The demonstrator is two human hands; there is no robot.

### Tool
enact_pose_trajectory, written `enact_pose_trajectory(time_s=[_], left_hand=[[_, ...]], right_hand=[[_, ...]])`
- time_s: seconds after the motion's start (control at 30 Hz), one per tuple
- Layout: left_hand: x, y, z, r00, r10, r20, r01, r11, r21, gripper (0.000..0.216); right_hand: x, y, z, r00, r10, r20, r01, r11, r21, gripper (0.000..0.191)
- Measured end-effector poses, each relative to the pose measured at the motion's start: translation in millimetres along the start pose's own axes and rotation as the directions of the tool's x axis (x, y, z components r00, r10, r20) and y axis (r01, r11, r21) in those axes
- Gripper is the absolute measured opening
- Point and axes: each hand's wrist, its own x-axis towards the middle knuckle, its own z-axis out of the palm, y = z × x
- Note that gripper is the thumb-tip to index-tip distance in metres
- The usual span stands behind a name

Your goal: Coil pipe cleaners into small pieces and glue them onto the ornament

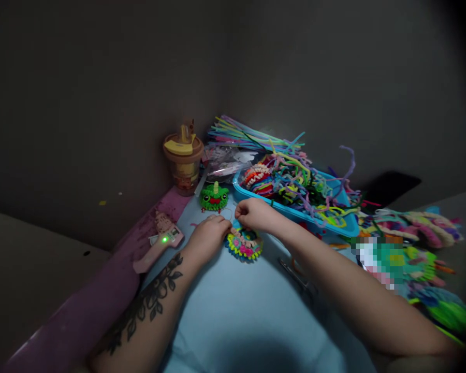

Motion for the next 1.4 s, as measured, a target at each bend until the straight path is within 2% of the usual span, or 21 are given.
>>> enact_pose_trajectory(time_s=[0.23, 0.5, 0.73, 0.87, 1.07, 1.17, 1.27, 1.4], left_hand=[[-1.7, 0.8, 3.2, 0.999, -0.019, -0.026, 0.019, 1.0, -0.015, 0.019], [-2.9, -2.8, 8.5, 0.998, -0.043, -0.053, 0.04, 0.997, -0.062, 0.019], [-1.9, -4.1, 12.0, 0.997, -0.065, -0.046, 0.058, 0.989, -0.139, 0.019], [-2.1, -8.2, 8.1, 0.997, -0.075, -0.029, 0.067, 0.978, -0.197, 0.019], [-7.7, -17.3, -7.9, 0.997, -0.081, -0.018, 0.069, 0.936, -0.346, 0.024], [-15.1, -12.7, -18.3, 0.999, -0.037, 0.001, 0.034, 0.91, -0.412, 0.033], [-22.6, -2.1, -25.2, 0.997, 0.022, 0.074, 0.005, 0.934, -0.358, 0.048], [-25.3, 11.3, -24.0, 0.999, 0.014, 0.052, -0.003, 0.977, -0.211, 0.041]], right_hand=[[3.1, -4.2, -6.4, 0.989, 0.034, 0.143, -0.03, 0.999, -0.03, 0.019], [2.7, -15.3, -11.3, 0.961, -0.034, 0.274, 0.046, 0.998, -0.038, 0.016], [5.4, -12.6, -4.2, 0.966, -0.095, 0.24, 0.094, 0.995, 0.017, 0.02], [6.4, -6.7, -3.8, 0.956, -0.109, 0.273, 0.093, 0.993, 0.07, 0.013], [2.0, 1.9, -9.3, 0.928, -0.147, 0.341, 0.018, 0.935, 0.355, 0.003], [-0.9, 4.6, -11.1, 0.935, -0.138, 0.328, -0.008, 0.913, 0.407, 0.007], [-3.5, 8.3, -11.4, 0.957, -0.106, 0.271, -0.019, 0.906, 0.422, 0.015], [-7.6, 14.7, -6.5, 0.975, -0.117, 0.19, 0.007, 0.868, 0.496, 0.014]])
